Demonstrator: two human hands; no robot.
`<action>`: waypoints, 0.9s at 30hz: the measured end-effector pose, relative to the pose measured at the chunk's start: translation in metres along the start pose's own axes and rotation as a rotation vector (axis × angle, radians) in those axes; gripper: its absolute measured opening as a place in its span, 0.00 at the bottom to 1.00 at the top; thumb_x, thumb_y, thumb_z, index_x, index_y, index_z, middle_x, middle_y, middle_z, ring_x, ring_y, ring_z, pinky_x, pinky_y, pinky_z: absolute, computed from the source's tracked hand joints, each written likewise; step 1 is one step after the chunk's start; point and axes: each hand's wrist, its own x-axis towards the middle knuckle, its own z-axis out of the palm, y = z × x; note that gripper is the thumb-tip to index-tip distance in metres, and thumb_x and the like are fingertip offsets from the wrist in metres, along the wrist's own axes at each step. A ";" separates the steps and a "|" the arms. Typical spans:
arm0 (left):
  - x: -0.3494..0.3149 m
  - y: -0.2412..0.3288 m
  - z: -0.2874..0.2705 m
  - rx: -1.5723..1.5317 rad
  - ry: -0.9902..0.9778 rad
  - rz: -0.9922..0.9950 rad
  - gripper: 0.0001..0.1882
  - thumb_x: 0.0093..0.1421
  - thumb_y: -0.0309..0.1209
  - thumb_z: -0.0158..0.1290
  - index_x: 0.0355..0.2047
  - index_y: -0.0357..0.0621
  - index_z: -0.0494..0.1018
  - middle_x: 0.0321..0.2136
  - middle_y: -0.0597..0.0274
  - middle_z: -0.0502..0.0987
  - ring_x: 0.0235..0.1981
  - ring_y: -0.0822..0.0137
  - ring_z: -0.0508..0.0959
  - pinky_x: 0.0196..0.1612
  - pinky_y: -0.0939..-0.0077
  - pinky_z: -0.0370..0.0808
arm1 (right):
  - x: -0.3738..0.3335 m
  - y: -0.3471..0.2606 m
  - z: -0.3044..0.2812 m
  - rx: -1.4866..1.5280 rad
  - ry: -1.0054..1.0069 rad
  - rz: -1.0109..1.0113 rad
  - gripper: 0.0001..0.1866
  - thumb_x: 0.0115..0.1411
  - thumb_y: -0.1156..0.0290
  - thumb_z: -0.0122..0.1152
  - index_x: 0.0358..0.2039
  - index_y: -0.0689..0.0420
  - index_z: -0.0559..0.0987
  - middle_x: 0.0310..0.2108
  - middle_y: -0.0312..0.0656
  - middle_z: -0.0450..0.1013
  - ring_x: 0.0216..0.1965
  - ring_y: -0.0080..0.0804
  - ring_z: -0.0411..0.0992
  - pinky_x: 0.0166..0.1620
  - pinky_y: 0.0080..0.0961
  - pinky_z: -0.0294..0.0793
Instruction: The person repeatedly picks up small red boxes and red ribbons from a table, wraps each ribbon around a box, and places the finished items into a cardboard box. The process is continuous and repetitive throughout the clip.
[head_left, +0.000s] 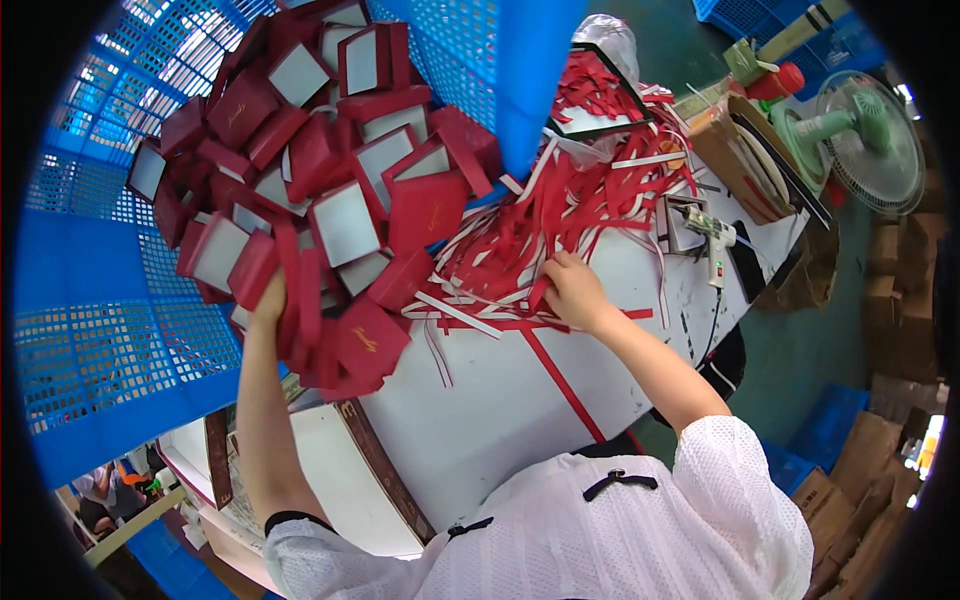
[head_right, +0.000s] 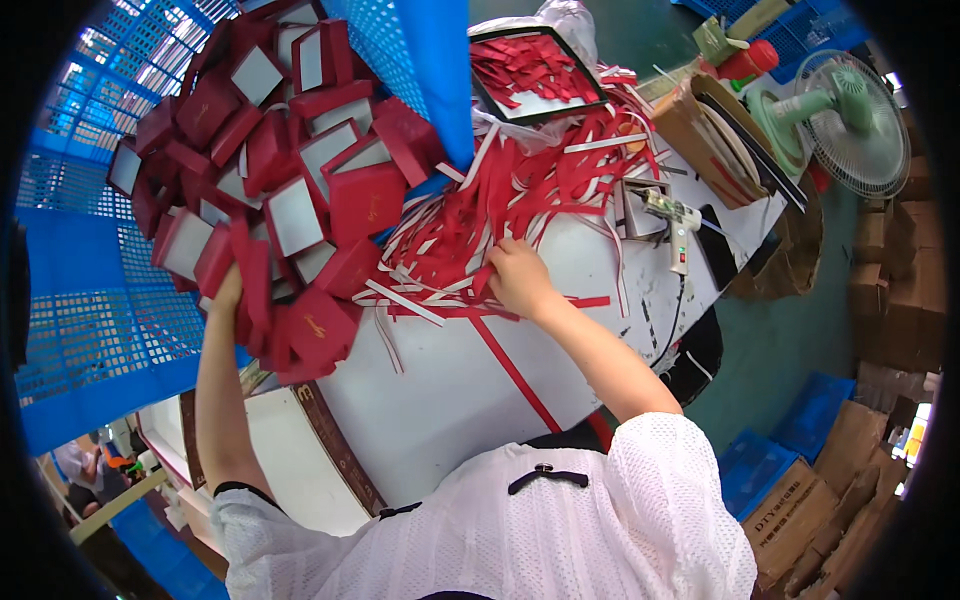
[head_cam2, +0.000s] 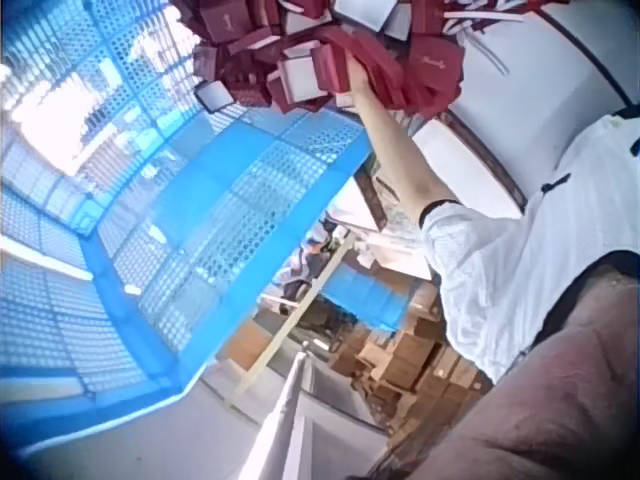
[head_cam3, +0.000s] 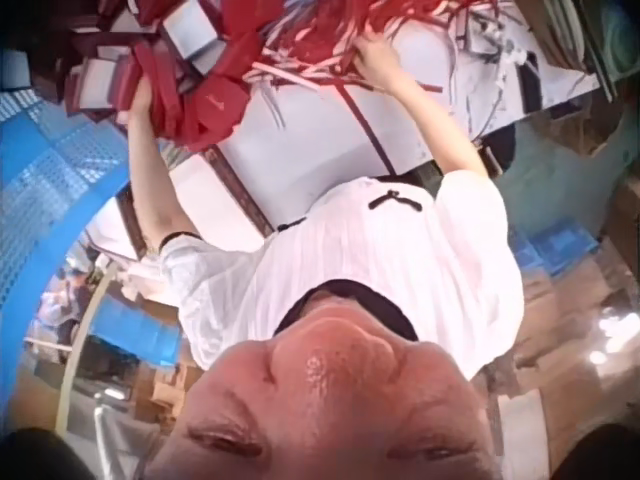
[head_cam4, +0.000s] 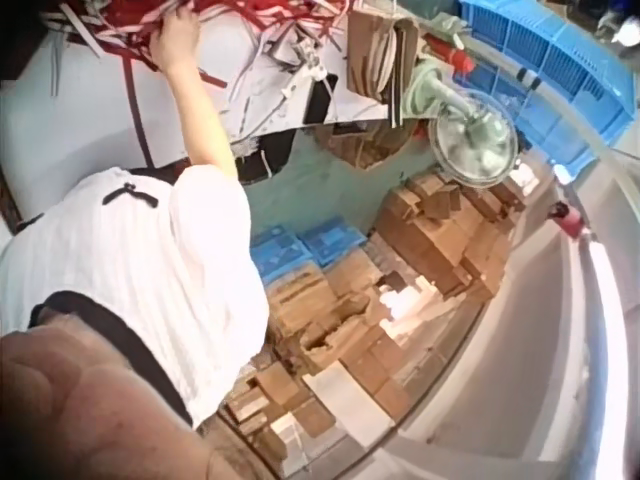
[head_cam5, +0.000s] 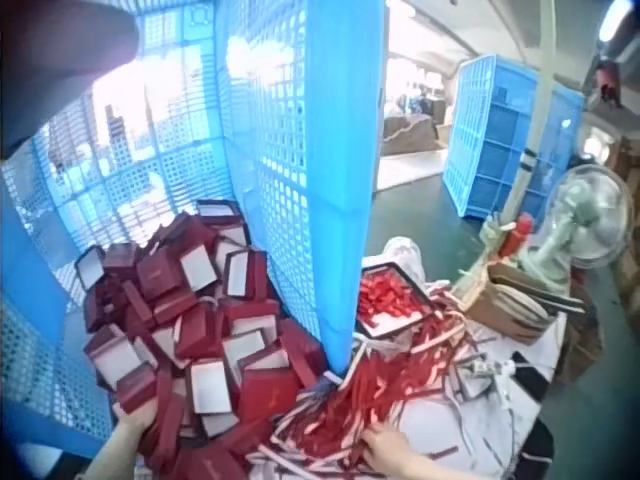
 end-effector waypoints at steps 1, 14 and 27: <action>-0.008 0.000 0.008 -0.029 -0.030 0.011 0.25 0.53 0.50 0.40 0.38 0.40 0.67 0.41 0.53 0.68 0.43 0.57 0.68 0.46 0.65 0.59 | -0.006 0.001 -0.003 0.026 -0.001 -0.003 0.08 0.37 0.77 0.53 0.23 0.61 0.71 0.26 0.44 0.66 0.32 0.42 0.65 0.34 0.33 0.66; -0.107 0.149 0.020 0.175 -0.103 -0.002 0.24 0.52 0.40 0.45 0.42 0.32 0.62 0.37 0.39 0.68 0.39 0.47 0.69 0.42 0.65 0.64 | -0.084 0.024 -0.047 0.348 0.078 -0.092 0.10 0.43 0.78 0.52 0.29 0.57 0.74 0.27 0.43 0.70 0.29 0.42 0.68 0.31 0.31 0.66; -0.295 0.292 0.189 -0.880 -0.250 0.010 0.28 0.46 0.28 0.55 0.46 0.32 0.57 0.39 0.51 0.66 0.40 0.66 0.68 0.43 0.71 0.65 | -0.093 0.004 -0.050 0.533 0.027 -0.170 0.16 0.40 0.82 0.46 0.35 0.63 0.69 0.31 0.49 0.68 0.34 0.46 0.67 0.35 0.34 0.67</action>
